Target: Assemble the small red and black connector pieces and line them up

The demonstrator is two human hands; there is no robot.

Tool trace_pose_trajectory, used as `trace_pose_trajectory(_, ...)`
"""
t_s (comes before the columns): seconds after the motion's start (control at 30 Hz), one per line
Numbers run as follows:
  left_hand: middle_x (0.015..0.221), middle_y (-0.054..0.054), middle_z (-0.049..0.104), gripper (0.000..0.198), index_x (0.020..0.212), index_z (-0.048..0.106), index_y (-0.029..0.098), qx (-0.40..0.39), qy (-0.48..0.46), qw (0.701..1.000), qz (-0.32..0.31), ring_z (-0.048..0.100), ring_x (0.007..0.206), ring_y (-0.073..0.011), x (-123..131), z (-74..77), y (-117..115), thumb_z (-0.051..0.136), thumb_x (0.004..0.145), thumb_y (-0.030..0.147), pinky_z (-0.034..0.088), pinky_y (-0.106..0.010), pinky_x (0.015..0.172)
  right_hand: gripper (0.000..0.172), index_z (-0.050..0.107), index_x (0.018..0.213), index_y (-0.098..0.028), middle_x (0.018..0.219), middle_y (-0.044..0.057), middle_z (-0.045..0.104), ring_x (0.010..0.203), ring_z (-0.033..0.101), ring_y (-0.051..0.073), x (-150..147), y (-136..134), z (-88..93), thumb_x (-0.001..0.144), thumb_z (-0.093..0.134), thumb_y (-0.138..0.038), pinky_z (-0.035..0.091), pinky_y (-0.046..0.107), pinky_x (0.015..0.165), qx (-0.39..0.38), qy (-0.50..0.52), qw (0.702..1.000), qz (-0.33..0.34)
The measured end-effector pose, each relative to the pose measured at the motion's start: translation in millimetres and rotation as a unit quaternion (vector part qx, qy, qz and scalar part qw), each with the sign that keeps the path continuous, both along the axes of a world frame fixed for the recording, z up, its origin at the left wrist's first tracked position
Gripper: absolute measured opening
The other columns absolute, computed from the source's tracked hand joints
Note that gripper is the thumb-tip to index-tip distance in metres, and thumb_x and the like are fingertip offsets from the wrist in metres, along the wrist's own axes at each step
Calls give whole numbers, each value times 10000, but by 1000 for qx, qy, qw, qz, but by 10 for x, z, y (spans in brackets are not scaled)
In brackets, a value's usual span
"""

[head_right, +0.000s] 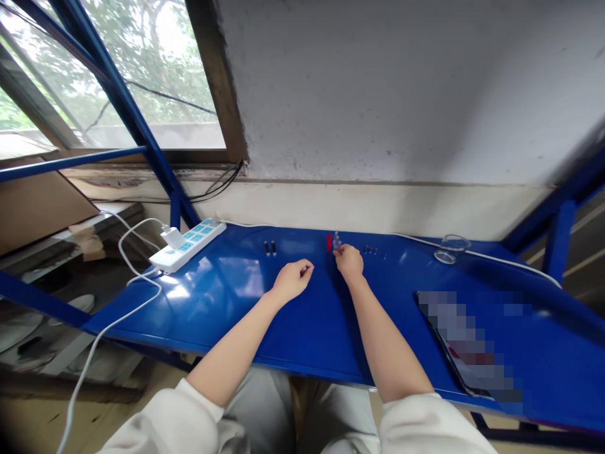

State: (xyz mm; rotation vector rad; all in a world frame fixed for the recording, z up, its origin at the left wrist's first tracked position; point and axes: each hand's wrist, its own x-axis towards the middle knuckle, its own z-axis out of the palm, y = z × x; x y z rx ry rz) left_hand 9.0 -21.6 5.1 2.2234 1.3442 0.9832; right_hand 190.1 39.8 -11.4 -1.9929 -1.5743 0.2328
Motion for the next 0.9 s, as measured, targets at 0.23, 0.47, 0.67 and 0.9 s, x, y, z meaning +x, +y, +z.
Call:
trace_pose_trajectory(0.23, 670, -51, 609, 231, 958, 602, 213, 4, 16, 998, 54, 558, 585, -169, -48, 30, 11, 425, 818, 260, 371, -249, 565, 234, 672, 758, -209, 752, 82, 664, 728, 606, 219, -6, -41, 58, 728, 555, -410, 373, 273, 545, -22, -14, 1000, -9)
trace_pose_trajectory(0.47, 851, -68, 642, 581, 1381, 141, 242, -49, 69, 965, 248, 607, 777, -194, -254, 191, 100, 380, 854, 297, 427, -285, 698, 292, 674, 846, -218, 806, 74, 663, 797, 608, 221, -42, -68, 124, 752, 522, -448, 417, 281, 611, -68, -60, 996, -10)
trace_pose_trajectory(0.67, 937, -131, 640, 629, 1393, 99, 243, -77, 91, 947, 297, 615, 802, -262, -381, 144, 189, 391, 840, 309, 437, -359, 708, 361, 626, 958, -122, 905, 156, 637, 861, 603, 275, -133, -181, 292, 780, 488, -404, 433, 357, 688, -129, -132, 983, 2)
trace_pose_trajectory(0.9, 941, -139, 630, 570, 1377, 184, 280, -67, 91, 951, 288, 616, 803, -272, -411, 79, 237, 384, 843, 285, 434, -374, 704, 352, 645, 888, -129, 856, 159, 642, 837, 606, 282, -348, -551, 514, 800, 453, -412, 427, 357, 665, -112, -138, 981, 73)
